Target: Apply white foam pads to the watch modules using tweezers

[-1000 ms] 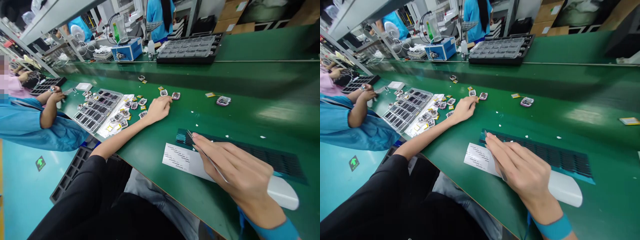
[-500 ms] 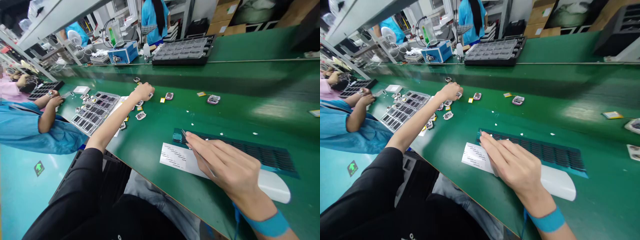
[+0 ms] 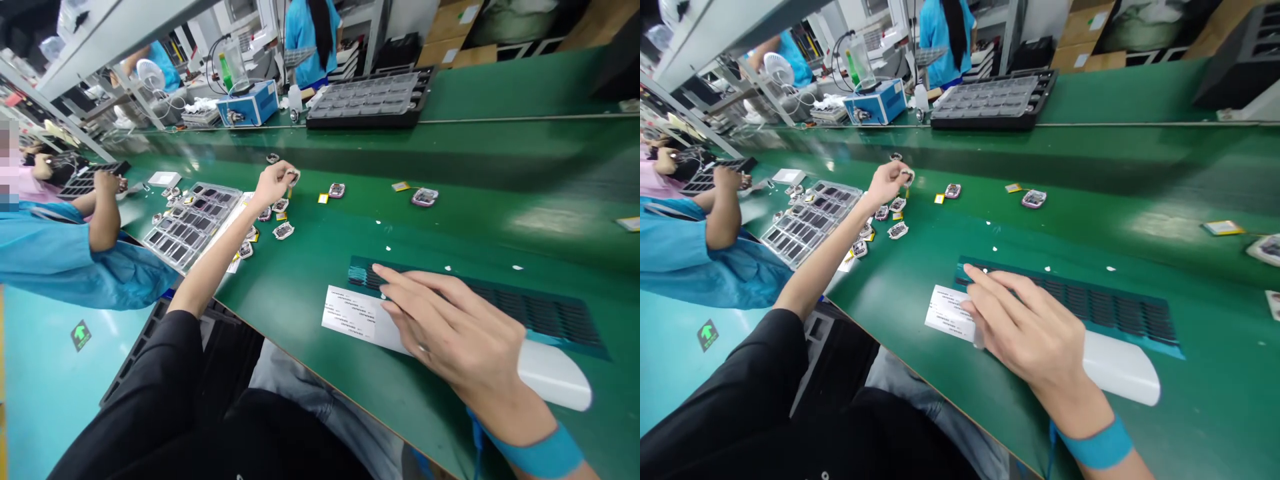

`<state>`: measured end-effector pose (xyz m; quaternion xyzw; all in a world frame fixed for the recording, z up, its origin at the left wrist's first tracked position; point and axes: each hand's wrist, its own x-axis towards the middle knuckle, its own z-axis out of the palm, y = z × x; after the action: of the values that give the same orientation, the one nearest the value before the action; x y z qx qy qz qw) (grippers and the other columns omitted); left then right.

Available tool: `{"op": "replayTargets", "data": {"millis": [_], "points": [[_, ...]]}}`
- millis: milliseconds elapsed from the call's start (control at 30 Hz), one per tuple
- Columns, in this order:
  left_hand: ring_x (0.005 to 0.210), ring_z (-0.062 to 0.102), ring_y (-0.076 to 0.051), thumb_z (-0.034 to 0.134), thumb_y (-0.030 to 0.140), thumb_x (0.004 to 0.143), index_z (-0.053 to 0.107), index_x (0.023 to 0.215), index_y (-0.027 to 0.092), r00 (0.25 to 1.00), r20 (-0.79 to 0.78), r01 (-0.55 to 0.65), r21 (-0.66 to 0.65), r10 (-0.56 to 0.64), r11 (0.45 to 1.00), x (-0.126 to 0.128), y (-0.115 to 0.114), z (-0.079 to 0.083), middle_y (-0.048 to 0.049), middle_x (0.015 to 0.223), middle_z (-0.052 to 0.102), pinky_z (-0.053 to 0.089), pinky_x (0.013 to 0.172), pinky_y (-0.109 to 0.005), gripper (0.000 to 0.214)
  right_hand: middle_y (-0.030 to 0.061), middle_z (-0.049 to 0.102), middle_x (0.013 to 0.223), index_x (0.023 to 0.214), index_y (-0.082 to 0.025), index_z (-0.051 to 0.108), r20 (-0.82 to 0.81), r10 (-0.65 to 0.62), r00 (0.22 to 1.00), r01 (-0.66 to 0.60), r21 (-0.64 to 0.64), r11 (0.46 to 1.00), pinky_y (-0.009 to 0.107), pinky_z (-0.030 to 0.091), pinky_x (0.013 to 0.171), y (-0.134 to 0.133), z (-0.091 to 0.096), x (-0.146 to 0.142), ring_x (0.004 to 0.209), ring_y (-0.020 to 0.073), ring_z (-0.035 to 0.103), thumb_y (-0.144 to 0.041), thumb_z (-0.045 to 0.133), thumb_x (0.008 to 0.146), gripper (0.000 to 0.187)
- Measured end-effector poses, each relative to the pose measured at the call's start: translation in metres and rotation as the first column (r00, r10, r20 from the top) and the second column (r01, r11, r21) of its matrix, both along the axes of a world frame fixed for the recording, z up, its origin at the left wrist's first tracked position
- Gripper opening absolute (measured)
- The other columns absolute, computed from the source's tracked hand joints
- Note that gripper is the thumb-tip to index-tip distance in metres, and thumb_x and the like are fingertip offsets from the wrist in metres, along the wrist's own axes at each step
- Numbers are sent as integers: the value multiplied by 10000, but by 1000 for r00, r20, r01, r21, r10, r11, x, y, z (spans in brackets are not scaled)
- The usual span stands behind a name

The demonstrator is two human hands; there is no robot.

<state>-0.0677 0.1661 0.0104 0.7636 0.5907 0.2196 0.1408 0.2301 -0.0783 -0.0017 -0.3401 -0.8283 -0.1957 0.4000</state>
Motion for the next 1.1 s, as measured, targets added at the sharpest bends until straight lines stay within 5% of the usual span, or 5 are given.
{"op": "replayTargets", "data": {"millis": [200, 333, 533, 733, 1100], "points": [[1079, 752, -148, 299, 242, 1128, 549, 1247, 171, 844, 514, 262, -150, -151, 953, 67, -91, 15, -100, 1156, 756, 575, 949, -294, 286, 10, 792, 873, 1312, -177, 644, -77, -43, 996, 42, -11, 999, 271, 556, 686, 2, -7, 0, 721, 150, 711, -19, 548, 975, 384], [684, 714, -107, 600, 430, 1040, 561, 1022, 185, 556, 814, 599, -252, -168, 760, 101, -155, 3, 11, 848, 669, 544, 722, -260, 249, -54, 692, 635, 1516, -187, 540, -132, -156, 979, 162, 31, 986, 262, 405, 449, 1, -3, -4, 486, 114, 611, -82, 674, 957, 584], [523, 544, -91, 597, 399, 1029, 533, 1041, 195, 395, 915, 799, -297, -84, 524, 105, -181, -18, 60, 670, 585, 444, 573, -248, 214, -14, 734, 737, 1374, -202, 632, -25, -247, 969, 244, -76, 967, 286, 367, 423, 4, -1, -5, 571, 125, 665, -196, 736, 950, 436], [523, 464, -104, 550, 449, 1039, 519, 1085, 197, 378, 923, 779, -279, -66, 562, 100, -187, -21, 82, 586, 507, 394, 552, -250, 258, 14, 800, 846, 1309, -216, 677, -27, -250, 968, 249, -17, 968, 277, 474, 502, 4, -7, -2, 646, 157, 733, -133, 803, 886, 449], [645, 404, -103, 522, 441, 1013, 577, 981, 198, 539, 820, 643, -253, -192, 723, 99, -192, -13, 43, 729, 476, 325, 614, -264, 251, -27, 809, 833, 1588, -309, 494, 31, -237, 971, 239, -61, 969, 238, 415, 465, 1, -8, -5, 604, 122, 719, -100, 818, 854, 829]]}}
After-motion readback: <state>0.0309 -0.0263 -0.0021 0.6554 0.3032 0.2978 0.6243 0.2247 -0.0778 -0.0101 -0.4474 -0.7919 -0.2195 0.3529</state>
